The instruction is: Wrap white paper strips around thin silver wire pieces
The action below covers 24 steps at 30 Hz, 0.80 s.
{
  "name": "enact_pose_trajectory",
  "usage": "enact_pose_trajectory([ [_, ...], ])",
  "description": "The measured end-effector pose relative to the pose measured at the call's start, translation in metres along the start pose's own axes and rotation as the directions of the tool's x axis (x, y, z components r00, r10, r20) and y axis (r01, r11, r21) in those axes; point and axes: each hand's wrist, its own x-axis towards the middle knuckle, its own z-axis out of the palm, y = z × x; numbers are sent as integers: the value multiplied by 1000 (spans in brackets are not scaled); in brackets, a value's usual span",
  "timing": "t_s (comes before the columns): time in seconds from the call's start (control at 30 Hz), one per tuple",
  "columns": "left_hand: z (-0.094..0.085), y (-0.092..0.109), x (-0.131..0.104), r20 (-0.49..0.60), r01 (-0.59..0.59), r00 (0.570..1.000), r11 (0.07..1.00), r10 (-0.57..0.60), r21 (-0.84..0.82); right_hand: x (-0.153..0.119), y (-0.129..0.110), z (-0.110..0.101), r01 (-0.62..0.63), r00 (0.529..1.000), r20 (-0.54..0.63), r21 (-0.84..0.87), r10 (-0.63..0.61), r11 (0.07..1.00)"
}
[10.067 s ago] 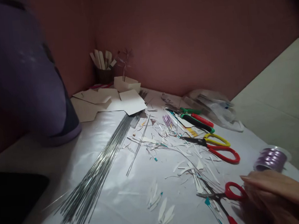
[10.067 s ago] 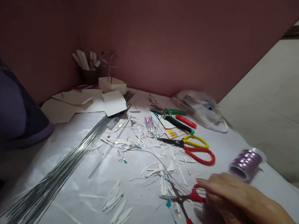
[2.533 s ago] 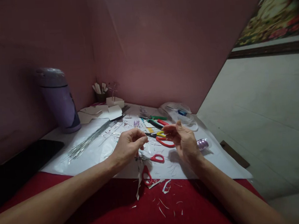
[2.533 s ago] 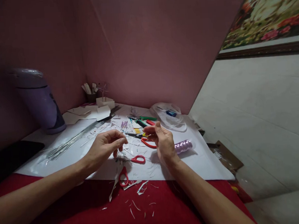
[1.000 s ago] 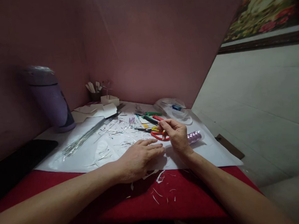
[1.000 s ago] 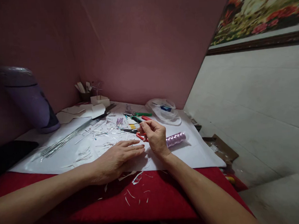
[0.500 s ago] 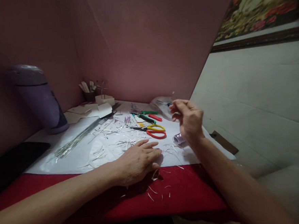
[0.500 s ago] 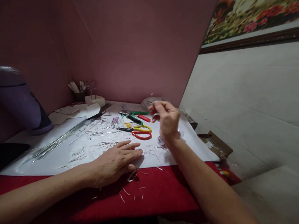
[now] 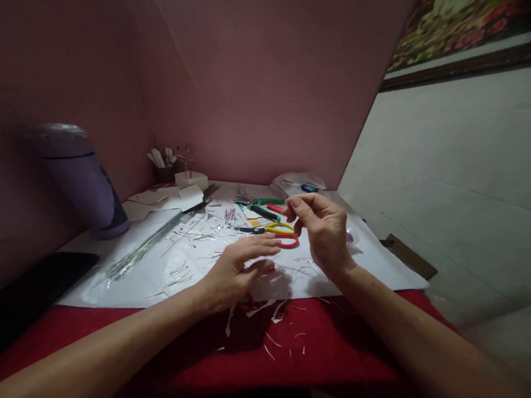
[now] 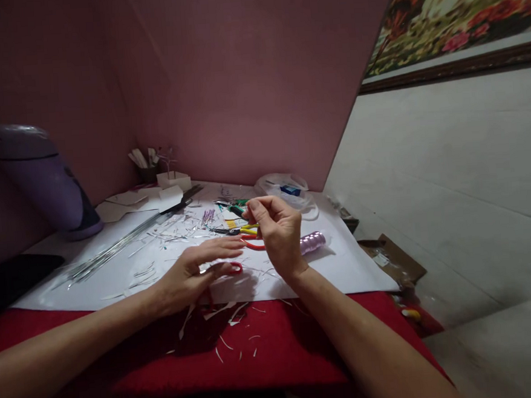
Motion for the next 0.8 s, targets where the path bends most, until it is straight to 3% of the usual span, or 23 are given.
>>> enact_pose_trajectory([
  [0.07, -7, 0, 2, -213, 88, 973, 996, -82, 16, -6, 4, 2, -39, 999, 14, -13, 39, 999],
  [0.1, -13, -1, 3, -322, 152, 938, 987, -129, 47, -8, 5, 3, -65, 997, 27, -23, 65, 998],
  [0.17, -31, -2, 6, -527, 282, 827, 956, -197, 85, -14, 9, 4, -113, 991, 69, -54, 116, 992],
  [0.23, -52, -6, 8, -562, 394, 774, 916, -291, 68, -20, 10, 6, -135, 981, 131, -88, 146, 987],
  [0.27, -62, -8, 8, -537, 450, 772, 889, -340, 84, -23, 11, 7, -133, 975, 166, -102, 149, 986],
  [0.33, -80, -13, 8, -395, 551, 809, 795, -435, 253, -29, 11, 9, -110, 965, 225, -131, 138, 985],
  [0.4, -91, -16, 6, -244, 570, 818, 680, -520, 461, -32, 11, 9, -81, 957, 260, -173, 125, 982],
  [0.47, -96, -17, 4, -121, 536, 795, 595, -594, 599, -35, 12, 9, -53, 953, 280, -221, 116, 974],
  [0.57, -100, -14, 5, -24, 503, 768, 579, -640, 641, -38, 15, 8, -7, 950, 299, -274, 92, 962],
  [0.7, -107, -8, 7, -3, 514, 745, 570, -667, 641, -39, 16, 8, 70, 943, 329, -317, 40, 946],
  [0.8, -113, -3, 4, 97, 488, 729, 613, -678, 621, -40, 16, 9, 116, 935, 356, -332, 10, 936],
])
